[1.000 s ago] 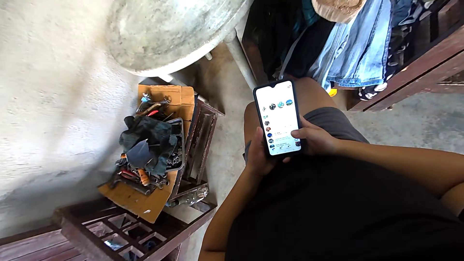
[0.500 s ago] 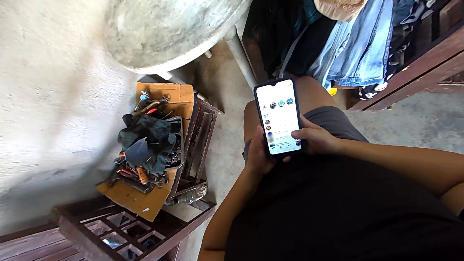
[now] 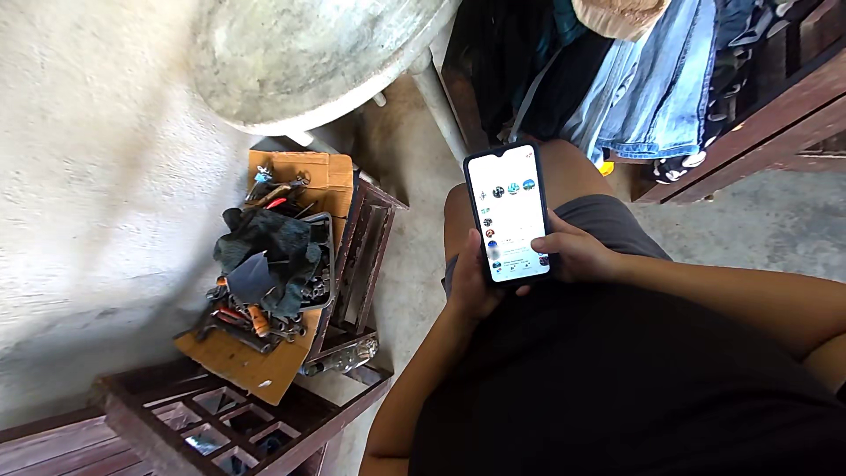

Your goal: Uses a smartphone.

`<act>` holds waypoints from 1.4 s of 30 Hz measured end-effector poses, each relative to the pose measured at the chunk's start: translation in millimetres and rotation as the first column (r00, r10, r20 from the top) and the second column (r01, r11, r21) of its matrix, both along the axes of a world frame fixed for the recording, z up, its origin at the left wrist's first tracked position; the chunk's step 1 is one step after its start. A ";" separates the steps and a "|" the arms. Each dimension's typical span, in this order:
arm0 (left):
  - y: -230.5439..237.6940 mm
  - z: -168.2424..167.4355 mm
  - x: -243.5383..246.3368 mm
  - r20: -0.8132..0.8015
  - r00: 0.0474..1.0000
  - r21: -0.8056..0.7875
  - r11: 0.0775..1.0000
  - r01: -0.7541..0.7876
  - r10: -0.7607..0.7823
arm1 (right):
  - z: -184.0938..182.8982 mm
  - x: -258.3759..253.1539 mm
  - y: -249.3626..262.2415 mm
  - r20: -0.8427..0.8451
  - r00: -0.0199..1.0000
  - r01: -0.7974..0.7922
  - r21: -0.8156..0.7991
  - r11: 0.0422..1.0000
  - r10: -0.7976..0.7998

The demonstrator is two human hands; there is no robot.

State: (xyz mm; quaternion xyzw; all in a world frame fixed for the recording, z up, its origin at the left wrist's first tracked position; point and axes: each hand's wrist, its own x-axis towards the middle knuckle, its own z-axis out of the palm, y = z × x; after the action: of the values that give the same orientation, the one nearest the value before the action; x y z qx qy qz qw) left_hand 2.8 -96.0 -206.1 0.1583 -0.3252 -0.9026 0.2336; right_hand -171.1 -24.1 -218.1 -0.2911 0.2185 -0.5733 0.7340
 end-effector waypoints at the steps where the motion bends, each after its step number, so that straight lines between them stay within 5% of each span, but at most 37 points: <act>1: 0.0 0.6 -0.1 0.006 1.000 0.001 1.000 -0.002 0.002 | 0.0 0.1 -0.1 0.004 1.000 -0.002 0.000 1.000 0.002; 28: -2.0 1.3 0.0 -0.013 0.997 -0.137 0.988 0.073 -0.076 | -7.0 -6.0 -3.3 0.064 0.997 -0.035 -0.150 0.988 0.045; 42: -2.1 0.8 0.0 0.034 0.998 -0.068 0.996 0.055 -0.052 | -0.1 0.2 -1.7 0.049 0.999 -0.003 0.019 1.000 0.003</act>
State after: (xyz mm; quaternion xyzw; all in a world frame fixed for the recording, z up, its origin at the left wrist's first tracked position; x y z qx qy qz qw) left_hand 2.8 -98.1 -205.3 0.1558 -0.3639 -0.8941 0.2094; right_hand -170.8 -25.8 -218.2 -0.2703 0.2053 -0.5771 0.7428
